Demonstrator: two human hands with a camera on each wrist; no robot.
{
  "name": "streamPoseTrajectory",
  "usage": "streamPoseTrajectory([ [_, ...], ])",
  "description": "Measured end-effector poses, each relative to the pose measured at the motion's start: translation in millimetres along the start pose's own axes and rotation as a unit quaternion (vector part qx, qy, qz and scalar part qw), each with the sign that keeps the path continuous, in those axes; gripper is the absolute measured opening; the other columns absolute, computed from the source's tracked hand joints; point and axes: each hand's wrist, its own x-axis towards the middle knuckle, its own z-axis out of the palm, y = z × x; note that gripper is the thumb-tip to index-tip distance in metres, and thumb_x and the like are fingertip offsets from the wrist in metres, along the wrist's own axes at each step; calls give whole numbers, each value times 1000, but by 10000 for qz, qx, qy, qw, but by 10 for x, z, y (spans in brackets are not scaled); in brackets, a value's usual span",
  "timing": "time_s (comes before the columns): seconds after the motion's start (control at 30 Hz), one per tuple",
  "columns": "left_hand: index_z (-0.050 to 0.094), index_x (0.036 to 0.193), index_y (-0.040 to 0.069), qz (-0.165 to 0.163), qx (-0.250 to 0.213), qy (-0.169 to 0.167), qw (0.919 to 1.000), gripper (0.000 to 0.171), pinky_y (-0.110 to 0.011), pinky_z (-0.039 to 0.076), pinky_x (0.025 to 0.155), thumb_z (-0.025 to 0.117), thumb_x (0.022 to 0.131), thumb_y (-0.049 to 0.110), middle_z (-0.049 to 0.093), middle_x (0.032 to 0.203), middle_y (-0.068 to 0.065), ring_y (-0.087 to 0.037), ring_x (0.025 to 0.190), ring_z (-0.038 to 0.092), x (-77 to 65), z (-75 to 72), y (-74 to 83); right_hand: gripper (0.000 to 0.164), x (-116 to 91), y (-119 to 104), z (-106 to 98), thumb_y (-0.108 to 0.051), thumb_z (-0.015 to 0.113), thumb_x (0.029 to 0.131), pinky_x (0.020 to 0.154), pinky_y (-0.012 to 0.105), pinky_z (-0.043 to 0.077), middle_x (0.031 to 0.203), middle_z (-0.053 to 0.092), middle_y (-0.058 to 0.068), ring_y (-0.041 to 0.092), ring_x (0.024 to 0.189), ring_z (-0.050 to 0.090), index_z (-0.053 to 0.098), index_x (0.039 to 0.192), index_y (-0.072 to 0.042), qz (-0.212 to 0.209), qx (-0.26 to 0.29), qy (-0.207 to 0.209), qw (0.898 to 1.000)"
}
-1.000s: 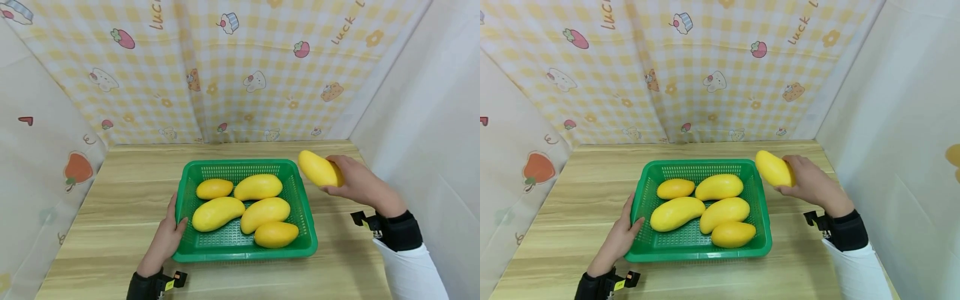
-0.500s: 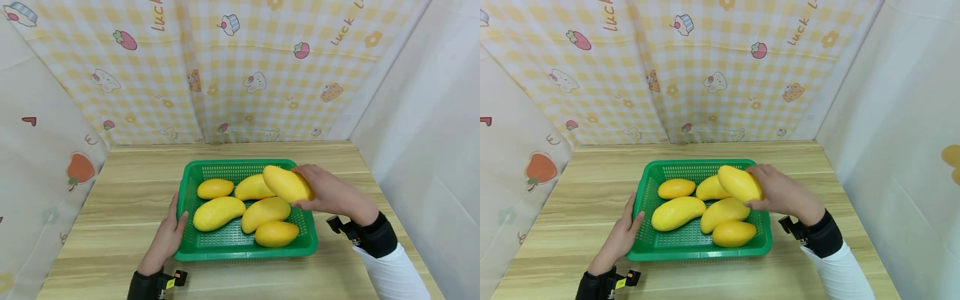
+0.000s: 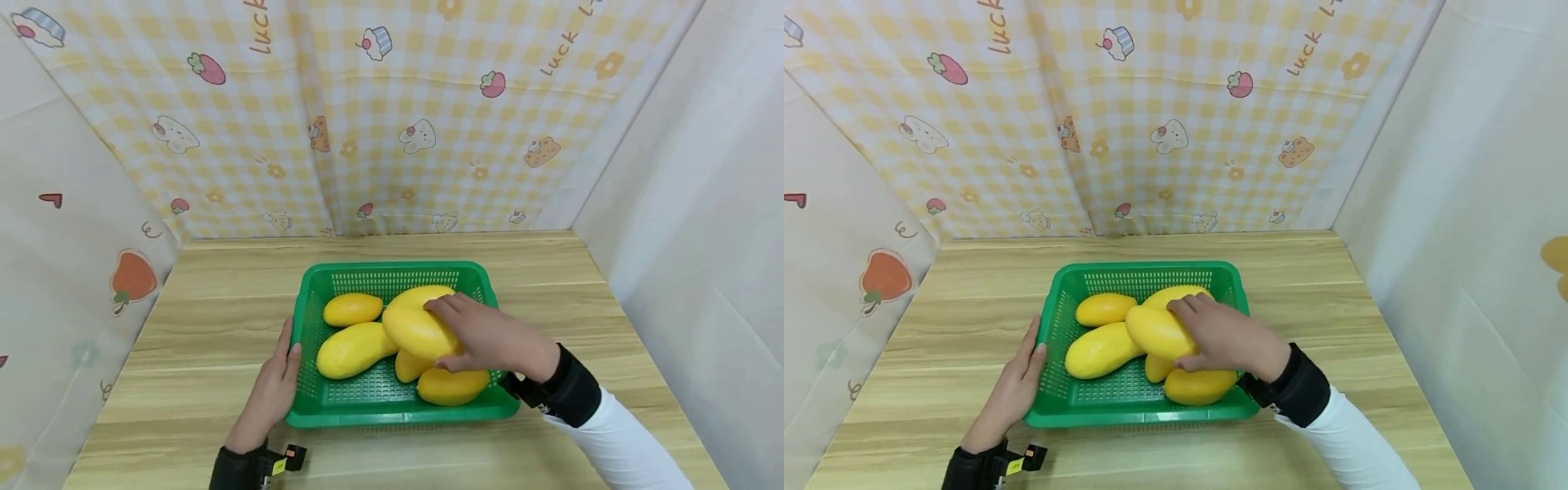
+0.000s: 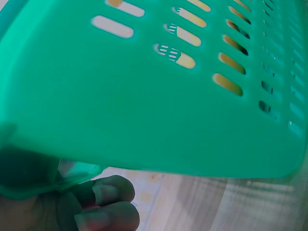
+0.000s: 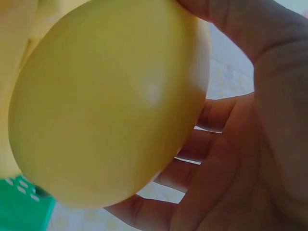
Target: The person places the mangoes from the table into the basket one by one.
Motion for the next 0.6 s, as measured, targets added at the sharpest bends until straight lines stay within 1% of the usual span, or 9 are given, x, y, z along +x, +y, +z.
streamPoseTrajectory([
  [0.17, -2, 154, 12, -24, -19, 1, 10000, 57, -58, 20, 107, 19, 107, 35, 11, 156, -19, -39, 139, 17, 0, 3, -11, 76, 98, -79, 130, -45, 72, 82, 88, 34, 46, 126, 53, 9, 21, 107, 50, 42, 138, -2, -384, -304, -330, 9983],
  [0.3, -4, 154, 16, -87, -59, -45, 9999, 56, -57, 19, 107, 19, 107, 35, 8, 157, -18, -38, 140, 15, -3, -1, -17, 76, 179, -160, 211, -47, 69, 85, 88, 34, 46, 128, 52, 9, 22, 109, 50, 40, 140, -3, -630, -519, -587, 9949],
  [0.43, -5, 154, 17, -135, -118, -55, 9998, 56, -59, 23, 106, 19, 106, 36, 10, 156, -19, -40, 138, 21, -3, 14, -11, 77, 240, -245, 286, -51, 66, 86, 90, 33, 46, 128, 51, 8, 22, 112, 49, 39, 141, -5, -761, -693, -767, 9917],
  [0.53, -5, 154, 18, -198, -74, -12, 9998, 56, -59, 28, 103, 19, 106, 36, 13, 156, -20, -41, 135, 29, -1, 24, -3, 75, 288, -303, 344, -53, 65, 86, 91, 31, 45, 126, 51, 7, 22, 114, 47, 40, 140, -6, -892, -823, -906, 9885],
  [0.6, -5, 154, 19, -228, -35, 12, 9997, 56, -60, 29, 102, 19, 106, 36, 14, 155, -21, -42, 133, 31, -1, 28, -2, 75, 321, -333, 378, -54, 64, 86, 92, 30, 44, 124, 51, 7, 22, 114, 47, 41, 139, -6, -971, -907, -978, 9863],
])
